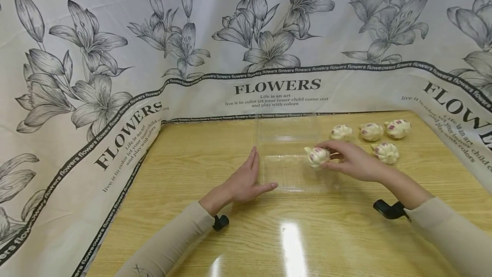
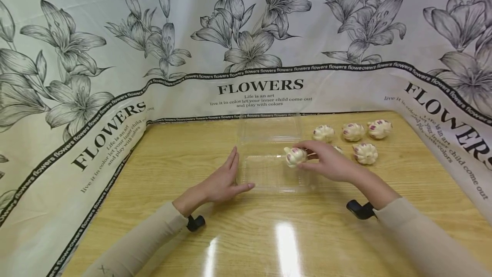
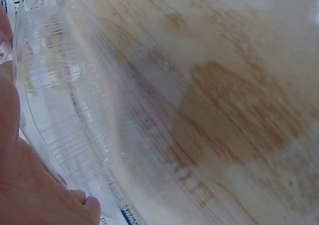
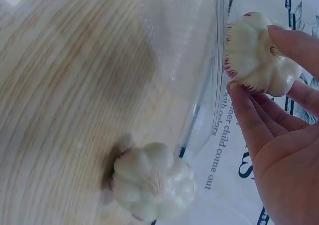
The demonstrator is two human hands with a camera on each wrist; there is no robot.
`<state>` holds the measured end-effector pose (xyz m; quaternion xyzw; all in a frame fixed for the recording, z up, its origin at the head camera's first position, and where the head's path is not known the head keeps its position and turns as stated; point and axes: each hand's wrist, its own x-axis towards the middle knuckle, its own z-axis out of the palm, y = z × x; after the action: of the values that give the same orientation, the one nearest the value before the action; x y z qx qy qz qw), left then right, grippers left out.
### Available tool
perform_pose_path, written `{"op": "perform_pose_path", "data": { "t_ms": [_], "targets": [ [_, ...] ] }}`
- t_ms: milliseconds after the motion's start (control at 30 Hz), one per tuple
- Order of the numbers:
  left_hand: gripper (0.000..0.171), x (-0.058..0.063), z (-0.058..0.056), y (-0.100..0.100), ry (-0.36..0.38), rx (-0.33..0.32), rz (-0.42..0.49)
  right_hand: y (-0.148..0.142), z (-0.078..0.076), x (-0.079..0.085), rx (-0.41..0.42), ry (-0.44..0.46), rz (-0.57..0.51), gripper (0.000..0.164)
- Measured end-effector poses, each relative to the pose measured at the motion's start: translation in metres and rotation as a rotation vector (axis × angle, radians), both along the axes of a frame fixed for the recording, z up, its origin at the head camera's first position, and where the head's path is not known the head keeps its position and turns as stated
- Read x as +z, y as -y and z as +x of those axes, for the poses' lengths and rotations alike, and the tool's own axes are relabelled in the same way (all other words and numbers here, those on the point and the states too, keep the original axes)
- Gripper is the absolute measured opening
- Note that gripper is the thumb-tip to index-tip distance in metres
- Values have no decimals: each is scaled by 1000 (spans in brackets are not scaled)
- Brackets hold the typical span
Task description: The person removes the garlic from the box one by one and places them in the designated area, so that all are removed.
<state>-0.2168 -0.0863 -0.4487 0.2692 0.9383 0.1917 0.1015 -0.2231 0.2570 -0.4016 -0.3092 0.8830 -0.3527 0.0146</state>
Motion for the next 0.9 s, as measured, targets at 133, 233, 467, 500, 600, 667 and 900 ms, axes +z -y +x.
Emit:
{"op": "perform_pose_path", "data": {
  "t_ms": [133,233,467,500,600,667,900],
  "targets": [
    [116,0,0,0,1,-2,-5,-9,2,4,-19,4,3,51],
    [116,0,-1,0,3,-5,-4,-16,3,7,-34,-3,17,51],
    [115,1,0,0,-4,-10,-2,-30,3,10,-46,-79,18,50],
    [115,1,0,0,-7,-12,-2,-32,4,10,-50,-86,25,49],
    [115,1,0,0,-15,-19,1,-37,3,10,-63,-111,44,49],
    [114,0,-1,0,-18,-23,2,-40,3,10,-69,-132,54,48],
    [115,-1,-1,1,-18,-25,4,-57,1,11,-97,-149,54,47]
  ]
}}
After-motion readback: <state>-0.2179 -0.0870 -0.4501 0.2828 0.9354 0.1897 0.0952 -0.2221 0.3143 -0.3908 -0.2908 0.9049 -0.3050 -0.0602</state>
